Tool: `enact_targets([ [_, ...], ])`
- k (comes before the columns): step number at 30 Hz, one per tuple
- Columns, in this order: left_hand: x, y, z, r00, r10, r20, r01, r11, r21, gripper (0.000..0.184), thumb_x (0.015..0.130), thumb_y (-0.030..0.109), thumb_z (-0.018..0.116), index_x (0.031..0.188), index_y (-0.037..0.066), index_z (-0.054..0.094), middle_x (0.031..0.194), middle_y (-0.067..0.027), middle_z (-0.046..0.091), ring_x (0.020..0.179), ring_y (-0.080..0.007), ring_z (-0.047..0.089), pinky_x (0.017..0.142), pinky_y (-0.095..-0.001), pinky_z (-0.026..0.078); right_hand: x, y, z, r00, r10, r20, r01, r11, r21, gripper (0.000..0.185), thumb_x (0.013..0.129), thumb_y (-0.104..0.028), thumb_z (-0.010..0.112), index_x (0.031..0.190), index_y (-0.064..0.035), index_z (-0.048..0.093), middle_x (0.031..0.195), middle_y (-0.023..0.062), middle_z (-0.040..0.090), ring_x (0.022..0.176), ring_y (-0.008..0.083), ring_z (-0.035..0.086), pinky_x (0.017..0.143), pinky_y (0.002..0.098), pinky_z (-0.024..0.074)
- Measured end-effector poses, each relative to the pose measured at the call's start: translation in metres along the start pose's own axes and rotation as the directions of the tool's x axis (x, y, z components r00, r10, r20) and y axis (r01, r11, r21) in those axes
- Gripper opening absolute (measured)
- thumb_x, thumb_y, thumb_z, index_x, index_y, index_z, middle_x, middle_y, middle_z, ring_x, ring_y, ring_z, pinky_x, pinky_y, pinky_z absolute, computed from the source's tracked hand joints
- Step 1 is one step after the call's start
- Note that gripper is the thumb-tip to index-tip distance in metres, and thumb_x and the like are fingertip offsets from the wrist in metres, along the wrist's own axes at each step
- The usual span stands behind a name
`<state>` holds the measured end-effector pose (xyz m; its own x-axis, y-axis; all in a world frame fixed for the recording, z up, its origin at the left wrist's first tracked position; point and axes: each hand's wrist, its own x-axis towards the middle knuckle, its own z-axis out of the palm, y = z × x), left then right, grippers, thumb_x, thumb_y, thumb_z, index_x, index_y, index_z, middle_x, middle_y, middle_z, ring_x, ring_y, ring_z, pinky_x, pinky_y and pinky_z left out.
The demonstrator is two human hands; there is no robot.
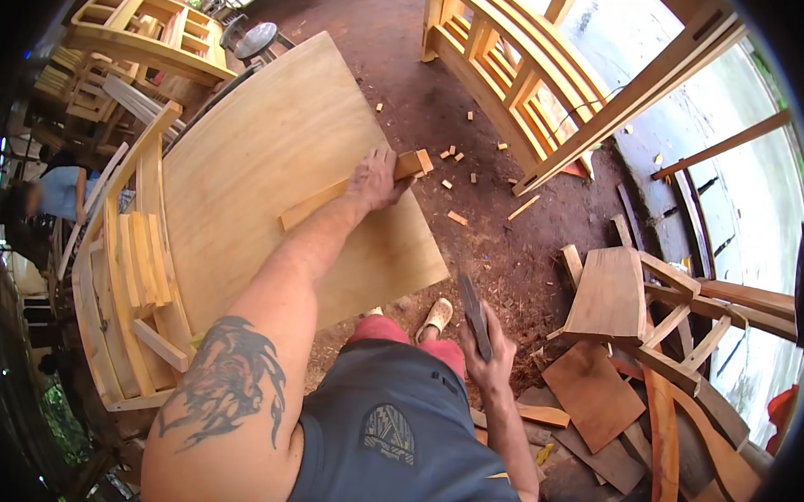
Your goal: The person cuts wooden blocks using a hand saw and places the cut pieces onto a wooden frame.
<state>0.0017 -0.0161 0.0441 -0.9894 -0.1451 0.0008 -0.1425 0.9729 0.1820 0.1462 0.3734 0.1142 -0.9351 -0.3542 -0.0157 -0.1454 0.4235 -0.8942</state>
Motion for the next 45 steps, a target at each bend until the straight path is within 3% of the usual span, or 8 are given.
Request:
enact_targets([
  [6,-0.003,0.001,0.000,1.000,0.031,-0.002,-0.031,0.999,0.027,0.066,0.097,0.055,0.066,0.126,-0.002,0.054,0.122,-0.0237,0.057,0.118,-0.0413,0.056,0.105,-0.0512,0.047,-0.079,-0.004,-0.043,1.000,0.000,0.028,0.001,1.000,-0.028,0.065,0.089,-0.010,0.079,0.148,-0.0018,0.056,0.110,0.0257,0.076,0.096,0.0381,0.079,0.081,0.0402,0.0628],
  [13,-0.001,-0.002,0.002,1.000,0.027,-0.004,-0.027,1.000,-0.006,0.061,0.095,0.052,0.070,0.122,-0.002,0.058,0.120,-0.0219,0.058,0.117,-0.0391,0.057,0.103,-0.0494,0.048,0.118,0.018,0.077,0.983,-0.158,-0.095,0.165,0.983,0.075,0.056,0.092,-0.022,0.077,0.143,-0.0059,0.060,0.090,0.0259,0.074,0.082,0.0405,0.077,0.069,0.0453,0.0603],
  [16,0.000,-0.007,0.005,0.998,0.022,-0.052,-0.024,0.999,-0.032,0.058,0.095,0.051,0.071,0.118,-0.002,0.060,0.118,-0.0216,0.058,0.116,-0.0390,0.057,0.102,-0.0491,0.049,0.147,-0.010,0.077,0.992,-0.113,-0.060,0.117,0.991,0.068,0.054,0.093,-0.023,0.077,0.142,-0.0058,0.060,0.091,0.0260,0.075,0.082,0.0397,0.078,0.069,0.0446,0.0604],
  [24,0.000,-0.001,-0.004,0.998,0.055,-0.021,-0.055,0.998,-0.007,0.061,0.096,0.051,0.070,0.122,-0.003,0.057,0.119,-0.0224,0.057,0.116,-0.0410,0.056,0.102,-0.0506,0.047,0.008,0.004,-0.001,1.000,0.000,0.016,-0.001,0.999,0.039,0.057,0.091,-0.011,0.078,0.143,-0.0002,0.059,0.102,0.0237,0.077,0.090,0.0311,0.080,0.077,0.0376,0.0618],
  [29,-0.002,0.002,-0.006,0.999,0.013,0.037,-0.014,1.000,0.018,0.061,0.097,0.053,0.066,0.123,-0.001,0.056,0.123,-0.0232,0.057,0.118,-0.0390,0.056,0.104,-0.0497,0.047,-0.053,-0.002,-0.045,0.999,-0.005,0.032,0.004,1.000,0.026,0.057,0.091,-0.008,0.076,0.144,0.0004,0.059,0.108,0.0240,0.077,0.093,0.0319,0.080,0.080,0.0371,0.0617],
  [38,0.002,-0.003,-0.003,0.998,0.028,0.052,-0.026,0.999,-0.028,0.060,0.095,0.049,0.071,0.124,-0.001,0.058,0.123,-0.0214,0.059,0.120,-0.0389,0.056,0.104,-0.0499,0.047,0.146,-0.007,0.086,0.995,-0.079,-0.053,0.082,0.996,0.046,0.055,0.093,-0.025,0.077,0.142,-0.0070,0.060,0.086,0.0255,0.074,0.077,0.0415,0.076,0.066,0.0462,0.0590],
  [41,0.002,-0.005,0.006,0.998,0.055,-0.032,-0.056,0.998,-0.029,0.060,0.094,0.050,0.072,0.117,-0.004,0.059,0.117,-0.0225,0.059,0.113,-0.0408,0.059,0.098,-0.0502,0.050,0.135,-0.003,0.078,0.993,-0.088,-0.074,0.091,0.995,0.034,0.054,0.093,-0.025,0.077,0.142,-0.0070,0.060,0.084,0.0253,0.073,0.076,0.0416,0.076,0.065,0.0467,0.0587],
  [45,0.002,-0.001,-0.003,0.999,0.013,0.044,-0.014,0.999,0.036,0.064,0.096,0.053,0.068,0.128,-0.001,0.058,0.126,-0.0212,0.058,0.123,-0.0374,0.055,0.106,-0.0496,0.046,0.046,0.004,0.032,0.997,-0.053,-0.056,0.056,0.998,0.036,0.057,0.091,-0.017,0.078,0.144,-0.0047,0.060,0.093,0.0243,0.076,0.082,0.0359,0.079,0.070,0.0429,0.0614],
])
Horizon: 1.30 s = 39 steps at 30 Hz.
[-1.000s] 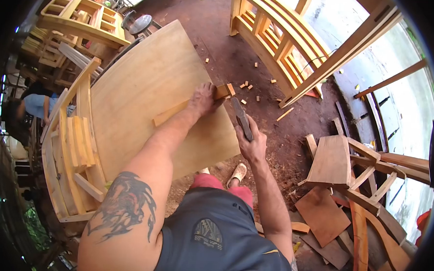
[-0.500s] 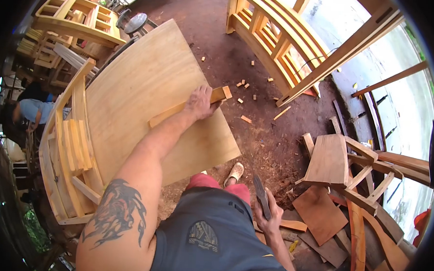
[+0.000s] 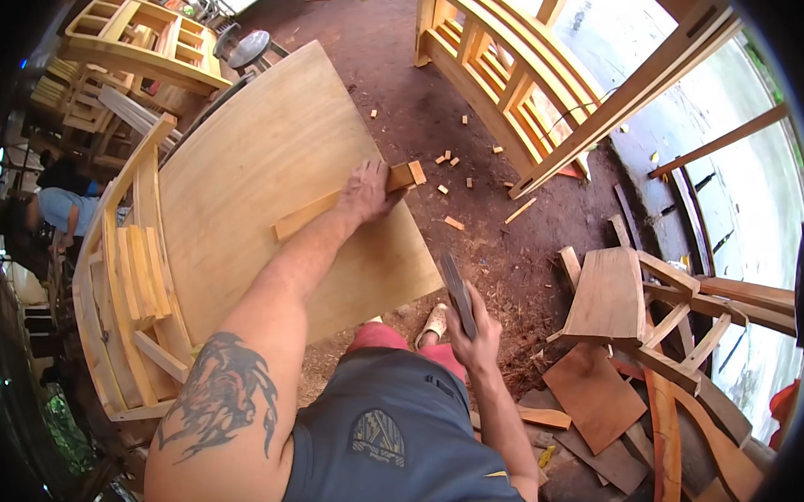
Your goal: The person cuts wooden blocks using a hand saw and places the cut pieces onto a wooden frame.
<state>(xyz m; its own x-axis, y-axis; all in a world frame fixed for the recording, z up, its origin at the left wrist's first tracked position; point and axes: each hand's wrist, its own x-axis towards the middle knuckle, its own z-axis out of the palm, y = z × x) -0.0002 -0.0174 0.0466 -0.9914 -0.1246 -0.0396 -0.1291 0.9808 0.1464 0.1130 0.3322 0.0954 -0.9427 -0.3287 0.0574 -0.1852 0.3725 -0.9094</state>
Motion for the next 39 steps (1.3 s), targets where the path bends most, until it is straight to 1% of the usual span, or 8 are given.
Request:
enact_targets([
  [7,-0.004,0.002,-0.002,1.000,0.017,0.009,-0.017,1.000,0.000,0.062,0.097,0.053,0.066,0.126,-0.002,0.057,0.124,-0.0214,0.058,0.121,-0.0373,0.056,0.106,-0.0499,0.046,-0.104,-0.013,-0.081,0.984,0.125,0.126,-0.124,0.992,-0.014,0.063,0.088,-0.006,0.078,0.147,0.0011,0.056,0.112,0.0234,0.077,0.099,0.0328,0.079,0.086,0.0390,0.0612],
  [12,-0.002,-0.004,0.003,0.998,0.039,-0.059,-0.043,0.997,-0.059,0.061,0.094,0.052,0.071,0.121,-0.002,0.058,0.117,-0.0215,0.059,0.114,-0.0391,0.058,0.102,-0.0501,0.048,0.040,0.019,0.028,0.988,-0.143,-0.056,0.143,0.990,-0.003,0.058,0.091,-0.019,0.079,0.143,-0.0064,0.059,0.093,0.0249,0.076,0.081,0.0402,0.078,0.068,0.0436,0.0610],
  [17,-0.002,0.002,0.001,0.999,-0.014,-0.044,0.010,0.996,-0.084,0.057,0.093,0.048,0.073,0.121,-0.001,0.061,0.119,-0.0203,0.060,0.117,-0.0393,0.058,0.104,-0.0495,0.048,0.108,-0.004,0.063,0.999,-0.048,-0.020,0.048,0.999,0.017,0.054,0.093,-0.028,0.076,0.140,-0.0059,0.061,0.080,0.0268,0.071,0.074,0.0419,0.075,0.062,0.0482,0.0566],
  [20,-0.002,-0.004,-0.002,0.992,0.127,-0.008,-0.128,0.991,-0.039,0.058,0.093,0.047,0.074,0.121,-0.001,0.061,0.121,-0.0210,0.060,0.118,-0.0396,0.057,0.104,-0.0492,0.048,0.086,-0.003,0.064,0.998,-0.027,-0.059,0.031,0.997,0.069,0.053,0.094,-0.025,0.077,0.141,-0.0062,0.061,0.085,0.0257,0.073,0.076,0.0403,0.077,0.067,0.0453,0.0585],
  [23,-0.003,0.001,0.000,0.996,0.020,-0.084,-0.026,0.997,-0.079,0.058,0.093,0.048,0.073,0.120,-0.001,0.061,0.121,-0.0213,0.059,0.118,-0.0396,0.057,0.104,-0.0489,0.048,0.053,-0.003,0.048,0.998,0.040,-0.046,-0.036,0.996,0.080,0.054,0.094,-0.021,0.077,0.143,-0.0063,0.060,0.098,0.0242,0.077,0.087,0.0352,0.079,0.077,0.0408,0.0606],
  [26,-0.002,-0.003,-0.002,0.994,0.089,-0.057,-0.091,0.995,-0.039,0.058,0.094,0.049,0.071,0.122,0.000,0.059,0.123,-0.0204,0.060,0.118,-0.0381,0.056,0.105,-0.0483,0.047,0.038,0.002,0.035,0.998,0.068,-0.008,-0.067,0.996,0.066,0.056,0.094,-0.021,0.078,0.144,-0.0060,0.060,0.106,0.0231,0.078,0.095,0.0317,0.080,0.083,0.0394,0.0612],
  [33,-0.001,-0.002,0.001,0.997,0.071,-0.044,-0.072,0.996,-0.042,0.059,0.094,0.049,0.072,0.120,-0.002,0.058,0.119,-0.0224,0.058,0.114,-0.0394,0.058,0.101,-0.0497,0.049,0.026,-0.011,0.026,0.998,0.068,-0.001,-0.068,0.998,0.014,0.057,0.092,-0.017,0.078,0.145,-0.0037,0.059,0.104,0.0227,0.078,0.090,0.0328,0.080,0.078,0.0394,0.0618],
  [39,-0.002,-0.001,-0.003,0.994,0.094,-0.059,-0.094,0.996,-0.006,0.059,0.095,0.052,0.069,0.122,0.000,0.059,0.120,-0.0205,0.060,0.117,-0.0375,0.056,0.103,-0.0496,0.048,-0.092,-0.019,-0.052,0.998,0.053,0.024,-0.051,0.997,-0.062,0.060,0.089,-0.009,0.079,0.144,0.0006,0.059,0.110,0.0239,0.077,0.096,0.0343,0.080,0.081,0.0389,0.0623],
])
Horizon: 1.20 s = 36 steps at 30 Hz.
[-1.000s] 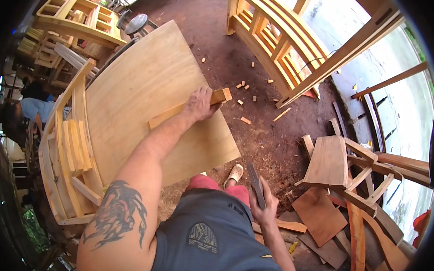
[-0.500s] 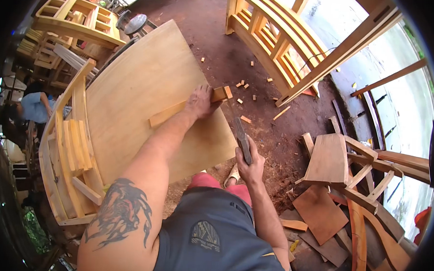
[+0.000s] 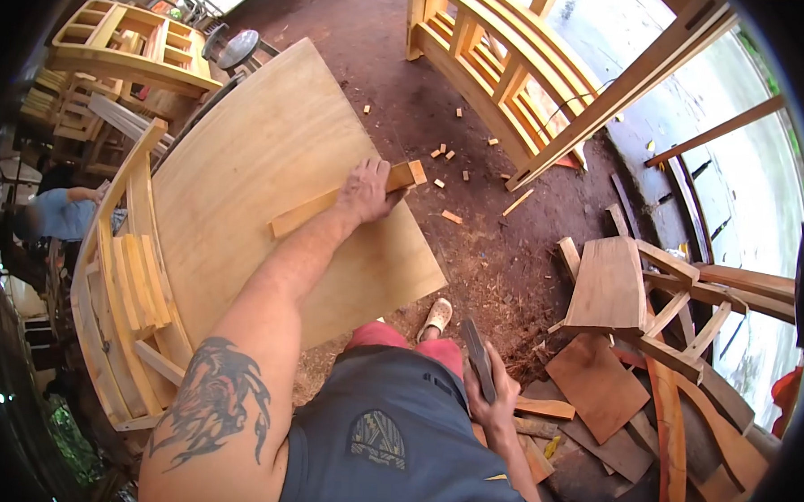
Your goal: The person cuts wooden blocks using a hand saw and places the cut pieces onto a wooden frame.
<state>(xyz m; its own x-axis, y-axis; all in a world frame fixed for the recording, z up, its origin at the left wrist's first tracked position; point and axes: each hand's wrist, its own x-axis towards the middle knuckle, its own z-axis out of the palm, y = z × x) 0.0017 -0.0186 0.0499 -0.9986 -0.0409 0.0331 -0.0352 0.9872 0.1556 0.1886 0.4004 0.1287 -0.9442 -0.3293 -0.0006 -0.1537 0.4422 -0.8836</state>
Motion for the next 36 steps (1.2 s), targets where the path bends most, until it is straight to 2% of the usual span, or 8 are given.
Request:
enact_targets([
  [4,0.001,-0.005,0.006,1.000,0.007,0.016,-0.007,1.000,0.013,0.060,0.095,0.053,0.068,0.122,0.000,0.058,0.120,-0.0212,0.059,0.118,-0.0377,0.056,0.102,-0.0498,0.048,-0.022,-0.021,-0.027,0.998,0.032,0.056,-0.032,0.999,-0.015,0.061,0.088,-0.008,0.078,0.145,0.0012,0.058,0.112,0.0247,0.076,0.097,0.0351,0.079,0.083,0.0391,0.0624],
  [8,0.002,-0.003,-0.001,0.998,-0.015,0.055,0.016,0.999,-0.032,0.060,0.096,0.052,0.068,0.122,0.000,0.058,0.121,-0.0222,0.059,0.118,-0.0382,0.057,0.103,-0.0498,0.048,0.068,0.004,0.048,1.000,0.003,0.014,-0.004,1.000,0.026,0.061,0.089,-0.012,0.078,0.145,-0.0012,0.057,0.100,0.0247,0.077,0.090,0.0345,0.080,0.077,0.0404,0.0619],
  [10,0.004,-0.004,0.007,0.993,-0.112,0.048,0.115,0.992,-0.045,0.059,0.095,0.051,0.069,0.122,0.000,0.058,0.121,-0.0221,0.059,0.118,-0.0384,0.057,0.103,-0.0496,0.048,0.115,0.019,0.084,0.998,-0.043,-0.050,0.044,0.998,0.036,0.059,0.090,-0.016,0.079,0.144,-0.0036,0.059,0.095,0.0241,0.076,0.085,0.0342,0.079,0.073,0.0408,0.0610],
  [13,0.005,-0.005,0.005,0.996,-0.083,0.045,0.084,0.996,-0.038,0.059,0.095,0.050,0.070,0.123,-0.001,0.058,0.122,-0.0219,0.059,0.118,-0.0386,0.057,0.104,-0.0492,0.047,0.138,0.014,0.072,0.995,-0.087,-0.050,0.091,0.992,0.083,0.057,0.090,-0.018,0.080,0.142,-0.0046,0.060,0.095,0.0234,0.076,0.085,0.0344,0.079,0.073,0.0405,0.0609],
  [23,0.004,-0.007,0.009,0.999,-0.010,-0.045,0.012,0.999,0.035,0.066,0.096,0.057,0.066,0.122,-0.002,0.056,0.122,-0.0229,0.058,0.117,-0.0403,0.057,0.102,-0.0506,0.048,0.007,-0.008,-0.007,1.000,-0.011,0.009,0.011,1.000,0.000,0.059,0.089,-0.010,0.079,0.143,0.0019,0.059,0.102,0.0234,0.077,0.089,0.0355,0.080,0.077,0.0393,0.0621],
  [27,0.004,-0.003,0.000,0.999,-0.043,0.032,0.042,0.999,0.032,0.063,0.096,0.054,0.068,0.125,-0.001,0.056,0.124,-0.0214,0.058,0.121,-0.0377,0.056,0.103,-0.0506,0.047,-0.013,-0.019,-0.036,0.999,0.009,0.054,-0.008,1.000,-0.015,0.062,0.087,-0.006,0.080,0.144,0.0020,0.058,0.110,0.0230,0.077,0.095,0.0361,0.080,0.081,0.0394,0.0628],
  [33,0.003,-0.005,0.003,0.999,-0.032,-0.001,0.032,0.999,-0.037,0.063,0.094,0.053,0.070,0.120,-0.003,0.057,0.123,-0.0227,0.057,0.117,-0.0405,0.057,0.103,-0.0499,0.048,0.138,0.007,0.081,0.999,-0.039,-0.018,0.040,0.999,0.037,0.055,0.092,-0.022,0.078,0.141,-0.0047,0.060,0.089,0.0270,0.074,0.080,0.0413,0.077,0.068,0.0462,0.0602],
  [36,0.005,-0.005,0.003,0.999,-0.037,-0.002,0.037,0.999,-0.024,0.061,0.093,0.051,0.072,0.121,-0.002,0.058,0.123,-0.0220,0.057,0.116,-0.0398,0.057,0.102,-0.0498,0.048,0.174,-0.002,0.091,0.992,-0.117,-0.053,0.119,0.992,0.041,0.054,0.092,-0.024,0.078,0.140,-0.0046,0.060,0.087,0.0262,0.074,0.078,0.0411,0.076,0.065,0.0463,0.0595],
])
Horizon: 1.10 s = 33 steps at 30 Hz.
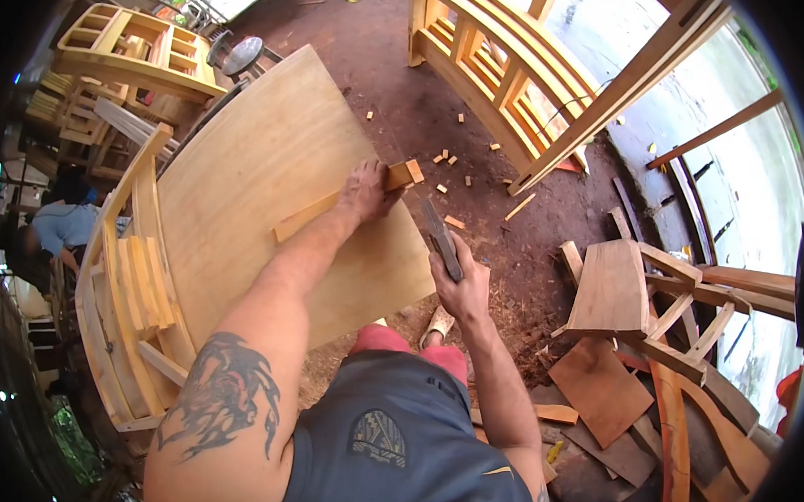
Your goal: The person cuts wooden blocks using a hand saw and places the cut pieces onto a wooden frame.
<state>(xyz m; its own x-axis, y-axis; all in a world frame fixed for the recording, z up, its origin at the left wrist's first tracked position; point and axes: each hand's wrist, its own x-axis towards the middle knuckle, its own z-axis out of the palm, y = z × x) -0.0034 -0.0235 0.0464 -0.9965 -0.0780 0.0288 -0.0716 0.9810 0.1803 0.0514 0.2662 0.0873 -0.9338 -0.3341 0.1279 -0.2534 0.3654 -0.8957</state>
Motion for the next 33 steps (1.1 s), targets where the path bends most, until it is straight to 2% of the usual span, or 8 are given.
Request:
enact_targets([
  [4,0.001,0.003,0.002,0.999,-0.041,-0.003,0.041,0.999,0.013,0.061,0.094,0.051,0.071,0.122,-0.001,0.058,0.124,-0.0220,0.058,0.116,-0.0389,0.057,0.102,-0.0506,0.047,-0.036,-0.009,-0.023,0.999,0.043,0.005,-0.042,0.999,-0.008,0.055,0.091,-0.020,0.079,0.140,-0.0041,0.061,0.092,0.0263,0.075,0.082,0.0400,0.078,0.070,0.0450,0.0608],
  [11,0.000,0.001,0.007,1.000,-0.021,-0.002,0.021,0.998,0.061,0.059,0.095,0.051,0.070,0.121,-0.001,0.057,0.122,-0.0224,0.058,0.116,-0.0395,0.057,0.101,-0.0513,0.048,-0.188,-0.042,-0.145,0.986,0.132,0.104,-0.122,0.989,-0.089,0.060,0.088,-0.006,0.079,0.144,0.0026,0.058,0.107,0.0240,0.077,0.097,0.0358,0.080,0.082,0.0402,0.0625],
  [14,0.000,-0.001,0.010,1.000,-0.020,-0.007,0.020,0.999,0.047,0.059,0.095,0.050,0.071,0.121,-0.002,0.057,0.122,-0.0224,0.058,0.117,-0.0396,0.057,0.101,-0.0505,0.048,-0.171,-0.042,-0.132,0.989,0.115,0.091,-0.112,0.993,-0.036,0.061,0.088,-0.006,0.079,0.145,0.0024,0.057,0.109,0.0243,0.077,0.099,0.0361,0.079,0.084,0.0398,0.0624],
  [17,-0.001,0.002,0.001,1.000,-0.013,-0.017,0.013,1.000,0.012,0.059,0.094,0.049,0.071,0.121,-0.001,0.057,0.120,-0.0222,0.059,0.117,-0.0393,0.058,0.102,-0.0494,0.048,-0.093,-0.008,-0.062,0.997,0.055,0.062,-0.055,0.998,-0.012,0.059,0.089,-0.012,0.079,0.143,-0.0017,0.058,0.101,0.0256,0.076,0.090,0.0388,0.079,0.075,0.0422,0.0624],
  [18,-0.002,0.003,0.001,1.000,-0.019,-0.006,0.019,1.000,0.003,0.058,0.094,0.049,0.072,0.120,-0.001,0.058,0.119,-0.0220,0.060,0.117,-0.0392,0.058,0.102,-0.0492,0.048,-0.061,0.005,-0.032,1.000,0.014,-0.008,-0.015,1.000,-0.011,0.056,0.091,-0.021,0.079,0.141,-0.0049,0.059,0.092,0.0265,0.075,0.082,0.0423,0.076,0.069,0.0466,0.0608],
  [23,0.000,-0.001,0.009,1.000,-0.026,-0.010,0.026,1.000,0.008,0.056,0.093,0.048,0.073,0.119,0.001,0.059,0.116,-0.0209,0.061,0.115,-0.0389,0.059,0.103,-0.0495,0.048,0.023,-0.006,0.007,0.996,0.072,0.046,-0.070,0.996,-0.047,0.055,0.093,-0.032,0.075,0.140,-0.0074,0.060,0.082,0.0265,0.073,0.076,0.0459,0.074,0.067,0.0515,0.0585],
  [26,0.001,0.001,0.006,1.000,-0.022,0.000,0.022,0.999,0.041,0.058,0.093,0.049,0.072,0.121,0.000,0.058,0.118,-0.0217,0.061,0.115,-0.0390,0.059,0.102,-0.0498,0.048,-0.008,-0.006,-0.009,0.998,0.061,0.035,-0.059,0.997,-0.042,0.055,0.093,-0.031,0.075,0.140,-0.0074,0.060,0.084,0.0274,0.073,0.078,0.0453,0.074,0.068,0.0506,0.0592],
  [33,0.002,-0.001,0.002,1.000,-0.015,0.022,0.014,0.998,0.055,0.063,0.096,0.053,0.067,0.123,-0.002,0.056,0.123,-0.0230,0.058,0.118,-0.0399,0.057,0.103,-0.0498,0.048,-0.178,-0.028,-0.128,0.992,0.102,0.079,-0.098,0.993,-0.059,0.062,0.088,-0.008,0.078,0.145,0.0006,0.057,0.106,0.0247,0.077,0.095,0.0363,0.080,0.082,0.0407,0.0625],
])
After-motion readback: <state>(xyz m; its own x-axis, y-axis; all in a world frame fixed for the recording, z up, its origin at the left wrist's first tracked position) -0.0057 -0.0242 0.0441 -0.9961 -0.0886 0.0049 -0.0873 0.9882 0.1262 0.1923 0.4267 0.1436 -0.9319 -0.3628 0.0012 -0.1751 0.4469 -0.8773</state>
